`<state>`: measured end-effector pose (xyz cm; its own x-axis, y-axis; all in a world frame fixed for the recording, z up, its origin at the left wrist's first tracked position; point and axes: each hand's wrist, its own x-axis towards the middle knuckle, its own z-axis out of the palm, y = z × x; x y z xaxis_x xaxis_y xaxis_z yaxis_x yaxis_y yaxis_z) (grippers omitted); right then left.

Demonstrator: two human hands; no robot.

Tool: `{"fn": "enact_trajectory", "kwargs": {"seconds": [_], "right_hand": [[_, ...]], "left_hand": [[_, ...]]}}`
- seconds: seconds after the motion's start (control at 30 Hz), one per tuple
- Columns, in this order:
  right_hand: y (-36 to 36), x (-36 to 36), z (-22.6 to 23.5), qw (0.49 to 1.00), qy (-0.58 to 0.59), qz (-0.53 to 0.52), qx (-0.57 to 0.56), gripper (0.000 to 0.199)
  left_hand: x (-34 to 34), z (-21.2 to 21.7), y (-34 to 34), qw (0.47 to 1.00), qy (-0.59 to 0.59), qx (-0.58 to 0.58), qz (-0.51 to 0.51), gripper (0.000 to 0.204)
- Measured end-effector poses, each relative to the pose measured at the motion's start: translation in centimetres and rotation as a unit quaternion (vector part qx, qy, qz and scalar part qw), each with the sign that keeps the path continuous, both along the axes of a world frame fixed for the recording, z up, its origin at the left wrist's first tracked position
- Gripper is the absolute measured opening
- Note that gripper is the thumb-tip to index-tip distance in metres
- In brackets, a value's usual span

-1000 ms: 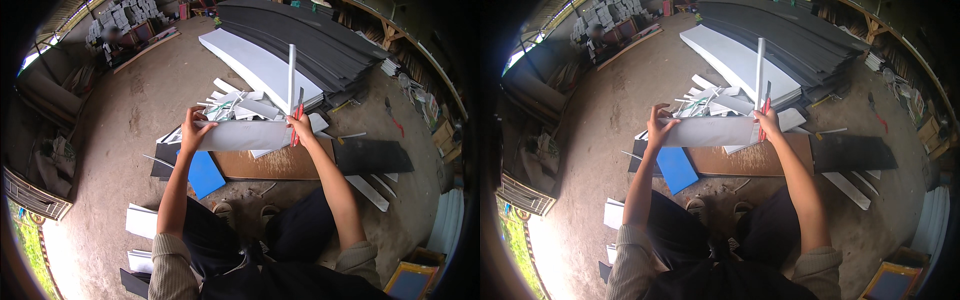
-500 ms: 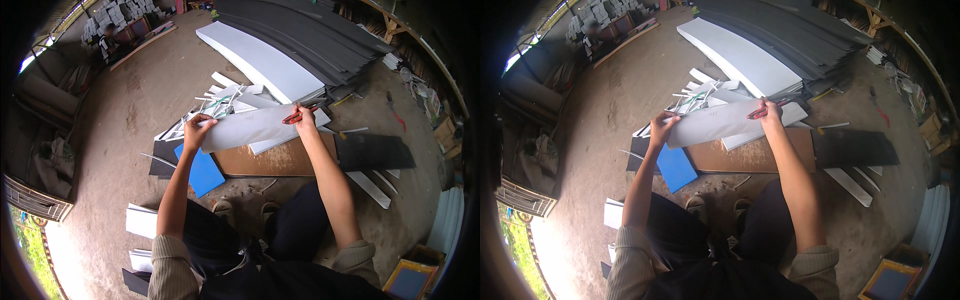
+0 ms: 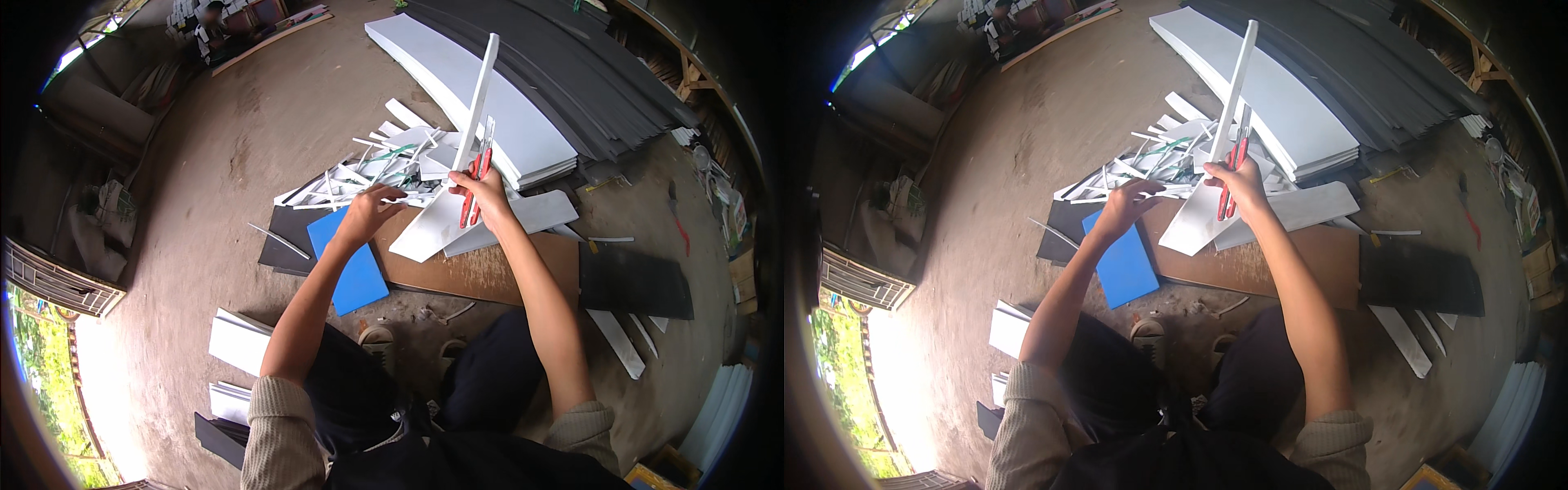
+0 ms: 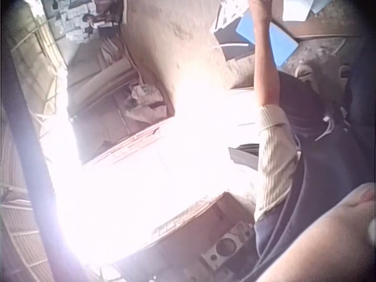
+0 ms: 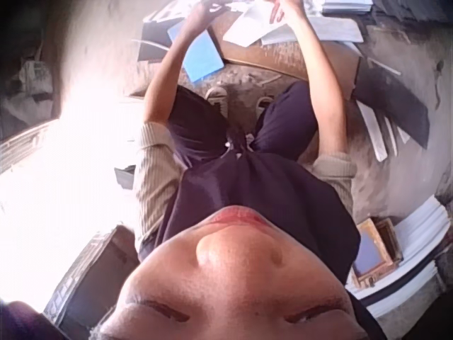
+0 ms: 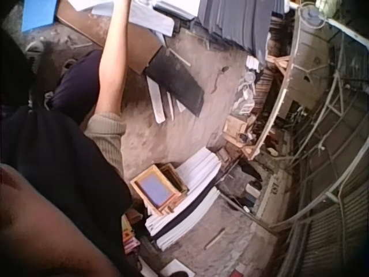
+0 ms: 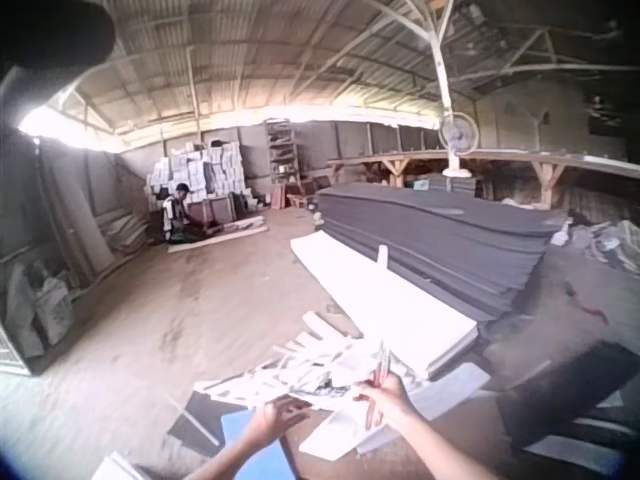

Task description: The person sits on the floor and uses a utility knife to cut white foam sheets to size, using a blue foam sheet as a template. They repeatedly align the template, cut along its edge, and stack the finished pieces.

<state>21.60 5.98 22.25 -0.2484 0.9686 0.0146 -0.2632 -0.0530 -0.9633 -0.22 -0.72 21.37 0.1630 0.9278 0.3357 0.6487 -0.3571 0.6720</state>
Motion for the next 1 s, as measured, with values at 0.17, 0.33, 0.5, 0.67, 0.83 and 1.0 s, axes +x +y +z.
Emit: {"fn": "enact_trajectory", "kwargs": {"seconds": [0.17,0.33,0.5,0.67,0.83,1.0], "right_hand": [[-0.2,-1.7,-0.9,0.996,-0.077,0.036,0.008,0.020],[-0.6,-0.7,-0.7,0.993,-0.121,0.010,0.013,0.012],[-1.2,-0.2,0.6,0.998,-0.018,0.057,-0.012,0.010],[-1.1,-0.2,-0.4,0.999,-0.001,0.051,0.011,0.009],[-1.2,-0.9,-0.8,0.984,-0.165,-0.011,0.071,0.013],[-0.3,1.6,-1.1,0.928,-0.329,0.001,0.174,0.026]], "left_hand": [[4.5,1.0,0.8,0.999,-0.042,0.021,0.001,0.031],[6.0,1.0,1.4,0.995,-0.053,-0.008,0.082,0.031],[5.1,0.2,2.1,0.990,-0.129,-0.016,0.059,0.028],[5.2,0.1,2.5,0.975,-0.189,-0.099,0.058,0.026],[4.6,-0.9,2.5,0.953,-0.259,-0.117,0.103,0.032],[4.5,-0.6,2.9,0.958,-0.246,-0.056,0.136,0.035]]}}
